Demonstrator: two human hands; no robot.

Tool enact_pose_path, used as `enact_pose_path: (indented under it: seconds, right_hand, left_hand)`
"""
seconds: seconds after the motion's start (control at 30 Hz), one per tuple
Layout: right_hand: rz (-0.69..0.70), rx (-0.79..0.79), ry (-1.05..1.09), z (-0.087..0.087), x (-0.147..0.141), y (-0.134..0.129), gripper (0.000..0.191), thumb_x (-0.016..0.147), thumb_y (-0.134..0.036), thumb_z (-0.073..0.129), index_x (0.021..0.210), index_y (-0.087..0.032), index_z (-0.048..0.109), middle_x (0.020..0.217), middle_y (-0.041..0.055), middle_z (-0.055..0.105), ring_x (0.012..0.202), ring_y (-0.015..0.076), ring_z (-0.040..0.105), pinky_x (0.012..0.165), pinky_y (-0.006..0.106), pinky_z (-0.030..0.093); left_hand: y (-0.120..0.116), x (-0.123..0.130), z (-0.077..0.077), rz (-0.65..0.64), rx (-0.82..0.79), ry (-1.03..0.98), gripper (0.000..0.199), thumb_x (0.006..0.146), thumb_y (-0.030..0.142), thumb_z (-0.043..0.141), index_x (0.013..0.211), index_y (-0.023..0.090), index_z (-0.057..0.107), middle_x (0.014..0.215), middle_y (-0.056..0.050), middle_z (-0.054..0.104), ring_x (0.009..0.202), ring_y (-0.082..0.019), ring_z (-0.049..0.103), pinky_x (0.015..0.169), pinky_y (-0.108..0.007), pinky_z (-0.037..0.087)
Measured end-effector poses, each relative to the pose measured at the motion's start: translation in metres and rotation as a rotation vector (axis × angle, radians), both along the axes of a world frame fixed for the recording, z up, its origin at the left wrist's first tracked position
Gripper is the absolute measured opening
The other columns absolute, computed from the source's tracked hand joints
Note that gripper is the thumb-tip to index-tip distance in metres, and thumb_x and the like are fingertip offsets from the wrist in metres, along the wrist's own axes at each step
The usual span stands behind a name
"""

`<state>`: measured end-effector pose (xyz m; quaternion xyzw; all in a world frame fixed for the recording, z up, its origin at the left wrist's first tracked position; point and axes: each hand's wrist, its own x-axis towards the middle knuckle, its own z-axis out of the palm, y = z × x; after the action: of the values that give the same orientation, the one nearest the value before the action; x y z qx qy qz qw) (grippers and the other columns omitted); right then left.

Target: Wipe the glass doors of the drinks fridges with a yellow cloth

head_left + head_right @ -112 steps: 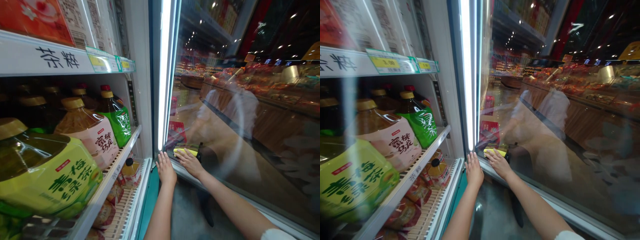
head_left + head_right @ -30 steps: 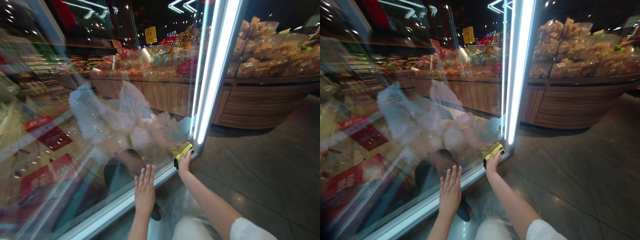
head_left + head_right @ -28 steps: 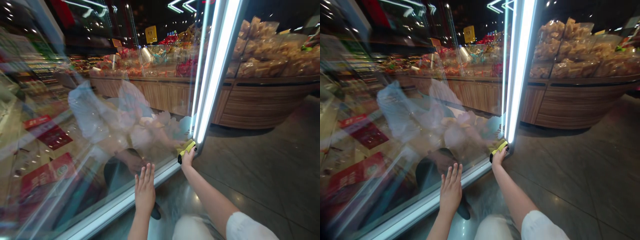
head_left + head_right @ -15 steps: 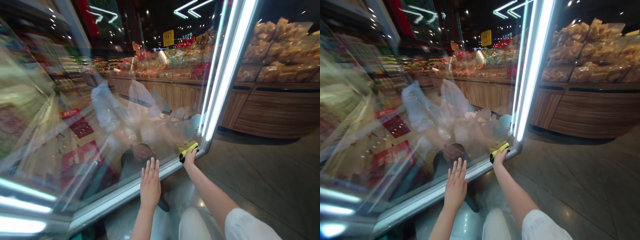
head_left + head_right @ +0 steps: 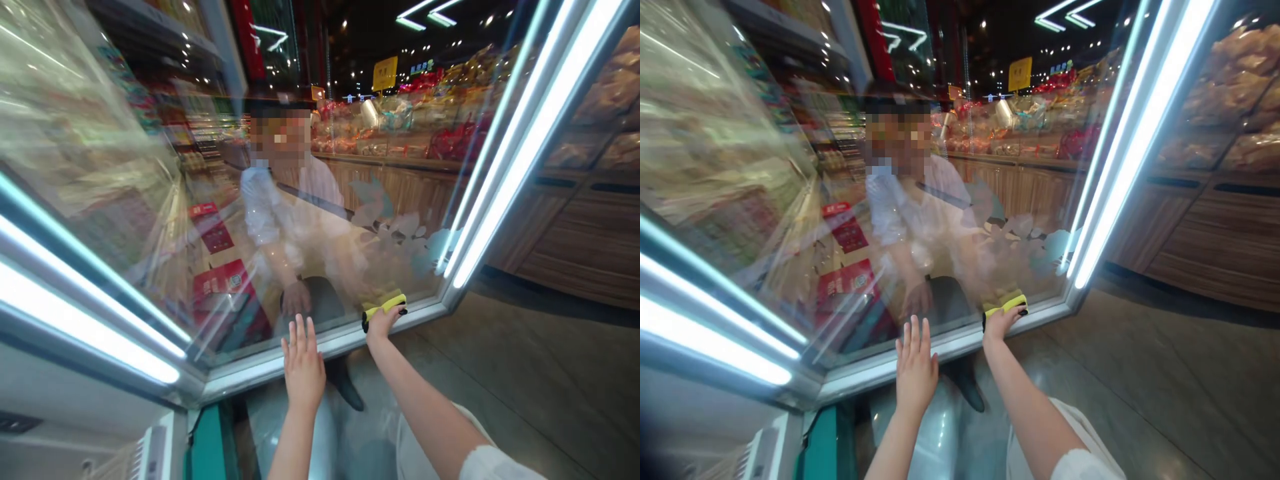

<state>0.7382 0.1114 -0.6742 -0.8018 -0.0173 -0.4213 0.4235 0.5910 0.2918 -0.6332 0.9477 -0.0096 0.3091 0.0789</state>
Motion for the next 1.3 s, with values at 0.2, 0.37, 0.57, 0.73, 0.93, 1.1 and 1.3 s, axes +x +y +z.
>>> enact_pose_path:
  seconds: [0.2,0.37,0.57,0.73,0.93,1.1,1.3]
  right_hand:
    - [-0.033,0.183,-0.012,-0.024,-0.039,0.087,0.076,0.101,-0.024,0.024,0.165,-0.012,-0.015,0.174,0.0203,0.004,0.162,0.0339,0.001,0.124,0.071,0.014]
    - [0.126,-0.209,-0.014,-0.047,-0.064,0.102,0.075,0.095,-0.011,0.038,0.167,-0.019,0.021,0.174,0.0167,0.014,0.161,0.0395,0.006,0.121,0.077,0.019]
    - [0.450,-0.829,-0.189,-0.052,-0.054,0.024,0.066,0.089,-0.001,0.047,0.139,-0.042,0.064,0.149,-0.0025,0.062,0.152,0.0226,0.040,0.128,0.058,0.025]
    - [0.428,-0.808,-0.228,-0.022,-0.050,0.063,0.063,0.094,-0.003,0.048,0.141,-0.042,0.062,0.152,-0.0018,0.059,0.153,0.0249,0.038,0.129,0.061,0.019]
    - [0.899,-0.970,-0.263,-0.019,-0.056,0.088,0.040,0.100,-0.014,0.052,0.126,-0.039,0.071,0.146,-0.0090,0.063,0.142,0.0153,0.053,0.123,0.047,0.040]
    - [0.935,-0.976,-0.181,-0.006,-0.053,0.090,0.030,0.104,-0.021,0.050,0.117,-0.031,0.075,0.143,-0.0047,0.067,0.147,0.0180,0.048,0.126,0.052,0.035]
    - [1.034,-0.973,-0.150,-0.003,-0.066,0.142,0.041,0.104,-0.018,0.043,0.135,-0.031,0.067,0.148,-0.0030,0.062,0.144,0.0142,0.051,0.123,0.044,0.039]
  left_hand:
    - [0.008,-0.007,-0.011,0.133,-0.088,0.000,0.093,0.090,0.008,0.052,0.167,0.018,0.000,0.172,-0.021,0.018,0.159,-0.037,0.022,0.122,-0.062,0.033]
    - [0.014,-0.008,-0.018,0.298,-0.175,0.035,0.091,0.090,0.009,0.051,0.166,0.014,0.001,0.171,-0.023,0.020,0.158,-0.038,0.023,0.120,-0.064,0.035]
    - [0.021,-0.014,-0.018,0.362,-0.192,0.073,0.085,0.088,0.002,0.049,0.166,0.019,0.020,0.172,-0.017,0.020,0.159,-0.035,0.021,0.124,-0.061,0.033]
    - [0.033,-0.019,-0.018,0.490,-0.287,0.000,0.088,0.087,0.003,0.049,0.166,0.015,0.014,0.171,-0.019,0.023,0.159,-0.034,0.021,0.126,-0.058,0.030]
    - [0.054,-0.029,-0.032,0.662,-0.383,-0.024,0.086,0.086,0.006,0.049,0.165,0.010,0.018,0.168,-0.025,0.027,0.158,-0.037,0.024,0.122,-0.062,0.034]
    - [0.066,-0.037,-0.036,0.742,-0.460,0.046,0.077,0.086,0.008,0.050,0.160,0.005,0.031,0.167,-0.028,0.028,0.157,-0.039,0.025,0.122,-0.062,0.034]
    - [0.068,-0.040,-0.037,0.801,-0.533,0.069,0.072,0.086,0.008,0.051,0.156,0.003,0.037,0.165,-0.032,0.029,0.157,-0.043,0.024,0.118,-0.068,0.034]
